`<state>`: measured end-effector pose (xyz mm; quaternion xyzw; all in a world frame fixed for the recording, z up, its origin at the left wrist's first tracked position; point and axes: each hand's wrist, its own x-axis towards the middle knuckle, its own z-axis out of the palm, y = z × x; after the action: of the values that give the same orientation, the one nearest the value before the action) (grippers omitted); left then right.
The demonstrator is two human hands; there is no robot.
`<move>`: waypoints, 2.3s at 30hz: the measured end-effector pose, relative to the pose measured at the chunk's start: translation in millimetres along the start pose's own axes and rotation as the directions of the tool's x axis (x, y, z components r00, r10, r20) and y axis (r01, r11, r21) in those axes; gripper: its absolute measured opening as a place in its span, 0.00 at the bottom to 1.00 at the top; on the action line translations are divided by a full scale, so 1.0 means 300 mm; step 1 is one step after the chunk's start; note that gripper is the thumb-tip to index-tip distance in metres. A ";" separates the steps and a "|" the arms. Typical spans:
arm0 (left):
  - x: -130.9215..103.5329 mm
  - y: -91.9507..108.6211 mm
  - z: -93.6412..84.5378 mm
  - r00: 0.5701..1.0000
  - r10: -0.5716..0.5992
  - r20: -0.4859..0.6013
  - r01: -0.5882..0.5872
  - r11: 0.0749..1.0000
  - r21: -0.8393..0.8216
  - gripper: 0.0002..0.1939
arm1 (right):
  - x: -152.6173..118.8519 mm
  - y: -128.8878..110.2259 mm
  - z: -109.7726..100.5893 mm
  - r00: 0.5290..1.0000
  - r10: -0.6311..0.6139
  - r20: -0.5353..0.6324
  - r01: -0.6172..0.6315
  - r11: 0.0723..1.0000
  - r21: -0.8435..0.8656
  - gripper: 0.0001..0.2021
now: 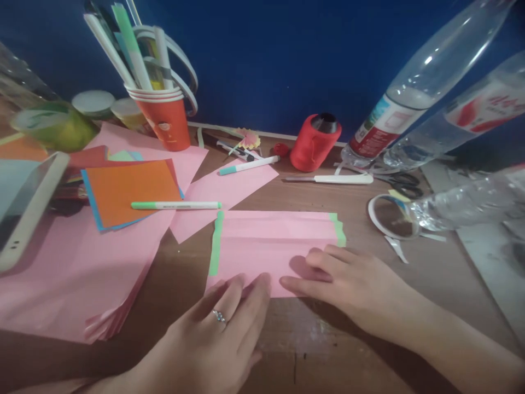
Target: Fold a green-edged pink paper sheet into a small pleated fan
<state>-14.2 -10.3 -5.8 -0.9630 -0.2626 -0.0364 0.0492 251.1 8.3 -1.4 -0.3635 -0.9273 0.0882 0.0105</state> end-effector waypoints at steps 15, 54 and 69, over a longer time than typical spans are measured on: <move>0.024 -0.023 -0.015 1.000 0.021 -0.002 -0.021 0.999 -0.025 0.21 | -0.133 0.140 -0.044 0.999 -0.035 -0.006 0.035 0.999 -0.013 0.19; -0.131 -0.039 -0.008 0.985 -0.168 0.050 0.171 0.982 -0.084 0.31 | -0.241 -0.079 0.048 0.982 0.187 0.021 -0.187 0.965 0.185 0.43; 0.009 0.037 -0.060 0.982 -0.155 0.104 0.154 0.988 0.012 0.22 | -0.053 -0.023 -0.036 0.821 0.571 -0.019 -0.519 0.759 0.393 0.04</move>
<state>-7.0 -20.4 11.5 -0.9401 -0.3389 0.0108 0.0344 258.9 -5.7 11.3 -0.6143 -0.7440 0.2356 0.1164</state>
